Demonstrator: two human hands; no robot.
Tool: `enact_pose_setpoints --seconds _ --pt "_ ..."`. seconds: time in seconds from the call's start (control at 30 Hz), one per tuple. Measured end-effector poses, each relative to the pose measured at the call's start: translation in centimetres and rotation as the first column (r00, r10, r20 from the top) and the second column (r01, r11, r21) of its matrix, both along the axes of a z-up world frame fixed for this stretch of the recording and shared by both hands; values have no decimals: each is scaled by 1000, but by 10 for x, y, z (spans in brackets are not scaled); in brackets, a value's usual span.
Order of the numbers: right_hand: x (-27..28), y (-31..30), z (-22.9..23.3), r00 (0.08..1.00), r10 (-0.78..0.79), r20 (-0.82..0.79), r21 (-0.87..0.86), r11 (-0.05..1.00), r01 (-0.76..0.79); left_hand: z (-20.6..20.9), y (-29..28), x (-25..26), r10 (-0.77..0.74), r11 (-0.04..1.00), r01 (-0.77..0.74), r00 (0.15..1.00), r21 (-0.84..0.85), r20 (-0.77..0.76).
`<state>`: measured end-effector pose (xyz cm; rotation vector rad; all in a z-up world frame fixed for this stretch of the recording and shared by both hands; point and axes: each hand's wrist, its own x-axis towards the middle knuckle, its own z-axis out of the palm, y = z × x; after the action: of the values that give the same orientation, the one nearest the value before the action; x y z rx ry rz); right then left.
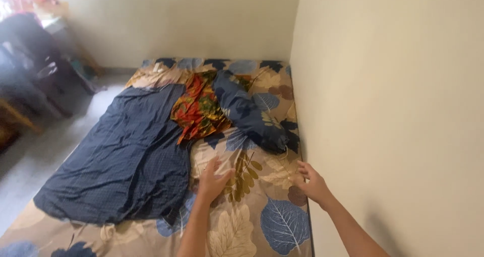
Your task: Organizing pillows and smoothing the bedsheet in a bedroom.
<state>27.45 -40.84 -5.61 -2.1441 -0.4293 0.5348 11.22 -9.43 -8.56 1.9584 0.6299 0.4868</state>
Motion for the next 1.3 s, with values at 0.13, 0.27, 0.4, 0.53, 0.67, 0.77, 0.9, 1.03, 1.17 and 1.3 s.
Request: enact_pose_setpoints --seconds 0.13,0.27,0.4,0.53,0.67,0.77,0.9,1.03,1.17,1.3 --pt "4 8 -22 999 15 -39 -10 1000 -16 -18 11 -7 37 999 -36 999 28 -10" --pt "13 14 -40 995 -16 -95 -89 996 8 -37 19 2 68 994 -58 991 95 -112" --pt "23 19 -78 994 -56 -98 -28 998 53 -72 25 19 38 994 -25 993 107 -116" --pt "39 26 -125 994 -85 -69 51 995 89 -106 29 48 -12 996 -4 985 -92 -173" --pt "56 35 -173 997 -69 -43 88 993 73 -183 43 66 -18 1000 16 995 -23 -103" --pt "71 38 -221 997 -66 -35 65 996 68 -244 51 71 -35 995 39 998 93 -51" --pt "87 40 -282 997 -72 -10 107 992 72 -322 57 74 -22 984 26 999 175 -26" --pt "105 44 -343 997 -80 -23 98 992 82 -385 69 80 -21 977 38 996 211 -83" --pt "119 43 -402 998 -67 -23 85 994 68 -453 76 88 -37 962 68 992 265 -122" --pt "130 43 -455 999 -32 26 112 993 29 -492 63 106 -33 973 77 979 216 -201"
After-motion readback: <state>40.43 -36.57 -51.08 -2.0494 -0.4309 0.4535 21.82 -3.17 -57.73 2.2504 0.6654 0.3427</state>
